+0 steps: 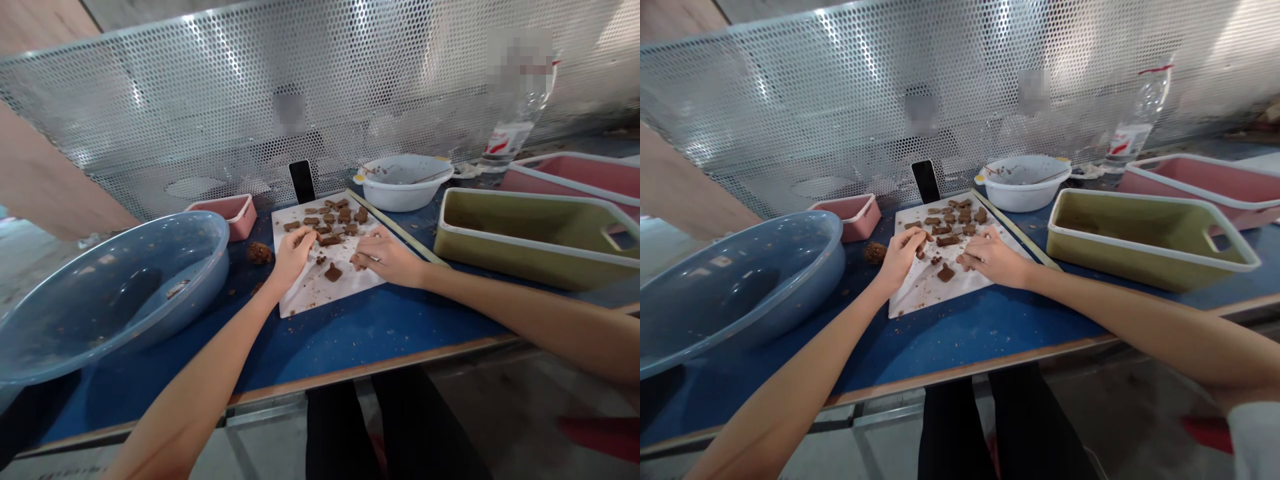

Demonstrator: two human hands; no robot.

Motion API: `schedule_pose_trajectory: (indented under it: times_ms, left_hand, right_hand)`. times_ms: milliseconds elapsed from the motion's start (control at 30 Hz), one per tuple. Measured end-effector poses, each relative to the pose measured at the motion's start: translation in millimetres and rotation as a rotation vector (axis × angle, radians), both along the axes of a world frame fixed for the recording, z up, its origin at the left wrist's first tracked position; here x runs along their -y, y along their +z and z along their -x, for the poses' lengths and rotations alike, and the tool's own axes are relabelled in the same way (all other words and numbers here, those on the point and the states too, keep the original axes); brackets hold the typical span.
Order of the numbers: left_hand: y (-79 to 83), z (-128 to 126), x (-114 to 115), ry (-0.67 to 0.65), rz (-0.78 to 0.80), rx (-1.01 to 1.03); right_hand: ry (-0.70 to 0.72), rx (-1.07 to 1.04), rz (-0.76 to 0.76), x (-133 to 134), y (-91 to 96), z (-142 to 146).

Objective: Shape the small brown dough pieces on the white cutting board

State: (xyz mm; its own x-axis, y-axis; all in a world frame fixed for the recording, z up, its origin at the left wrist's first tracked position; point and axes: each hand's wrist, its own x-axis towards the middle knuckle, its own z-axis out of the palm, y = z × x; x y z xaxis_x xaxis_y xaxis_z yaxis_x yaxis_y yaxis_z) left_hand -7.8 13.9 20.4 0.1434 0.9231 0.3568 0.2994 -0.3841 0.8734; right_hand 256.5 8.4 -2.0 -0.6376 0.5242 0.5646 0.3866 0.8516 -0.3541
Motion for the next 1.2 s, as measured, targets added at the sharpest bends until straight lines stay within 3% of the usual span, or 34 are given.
schedule_pose_trajectory:
  times_ms: [333,567,633,833,1033,1200]
  left_hand:
    - [4.4,-1,4,-0.041,0.002,-0.038]
    - [6.5,-9,14,-0.385,0.206,-0.222]
    - [6.5,-12,17,-0.425,0.218,-0.237]
    - [6.8,-17,21,-0.396,0.211,-0.264]
    - [4.8,-19,22,-0.382,0.240,-0.162]
    - [8.0,-17,22,-0.323,0.274,-0.086]
  right_hand:
    - [0.013,-0.006,-0.083,-2,-1.9,-2]
    - [0.007,-0.023,-0.224,2,0.0,-2]
    - [-0.001,-0.005,-0.266,4,0.8,-2]
    - [-0.029,0.049,-0.362,7,3.1,-1]
    - [-0.086,0.037,-0.286,7,2.1,-1]
    - [-0.112,-0.020,-0.332,6,2.6,-2]
